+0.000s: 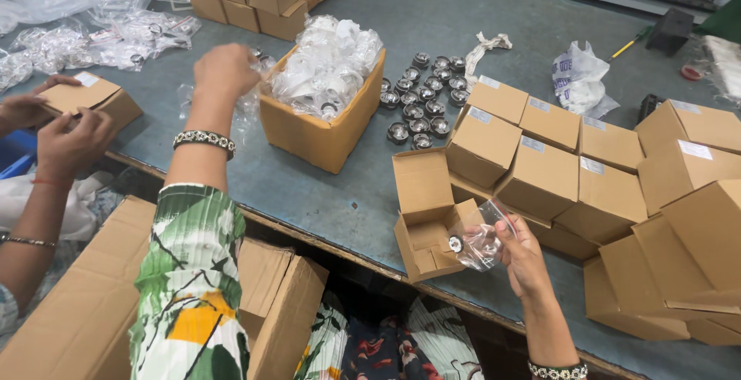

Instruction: The person packs small metal bowls and plastic-wrapped items into small cardboard boxes on a workbench. They place the items into the boxes, close the flaps, and stack the finished boxes.

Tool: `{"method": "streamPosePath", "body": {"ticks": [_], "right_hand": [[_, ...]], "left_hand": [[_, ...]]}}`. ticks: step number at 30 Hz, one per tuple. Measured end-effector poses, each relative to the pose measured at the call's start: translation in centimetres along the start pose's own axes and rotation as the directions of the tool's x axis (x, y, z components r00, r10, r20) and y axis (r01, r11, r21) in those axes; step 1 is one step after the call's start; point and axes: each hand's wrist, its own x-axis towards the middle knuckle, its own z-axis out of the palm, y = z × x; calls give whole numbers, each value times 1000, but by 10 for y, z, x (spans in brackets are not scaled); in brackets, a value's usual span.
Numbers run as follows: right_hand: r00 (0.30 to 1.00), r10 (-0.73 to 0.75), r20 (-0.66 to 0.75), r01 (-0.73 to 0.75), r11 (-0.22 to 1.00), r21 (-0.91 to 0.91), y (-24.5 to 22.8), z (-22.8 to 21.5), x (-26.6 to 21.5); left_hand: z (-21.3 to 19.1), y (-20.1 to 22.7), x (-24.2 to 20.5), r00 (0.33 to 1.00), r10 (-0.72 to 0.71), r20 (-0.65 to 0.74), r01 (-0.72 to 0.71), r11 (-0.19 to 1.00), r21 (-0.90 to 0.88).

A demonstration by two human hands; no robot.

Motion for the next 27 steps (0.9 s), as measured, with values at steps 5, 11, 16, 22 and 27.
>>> {"method": "streamPosePath", "body": {"ticks": [5, 11, 16, 22, 27], "right_hand": [[1000, -3, -14, 3, 1000, 12, 7, -3, 2], [998, -53, -41, 55, 997, 47, 17, -7, 2], [999, -32, -42, 39, 982, 187, 4, -1, 8], [995, -85, -46, 95, 939, 332, -8, 6, 8], [991, -123, 54, 89, 903, 419, -16, 22, 2]], "left_hand": [[21, -2, -7, 982, 82, -171, -84, 996, -4], [61, 6, -3, 997, 40, -64, -31, 991, 132], [45, 8, -17, 997, 67, -29, -66, 998, 18], [32, 29, -117, 881, -35, -472, -291, 746, -599], [40, 89, -226, 984, 72, 163, 145, 212, -967]]}}
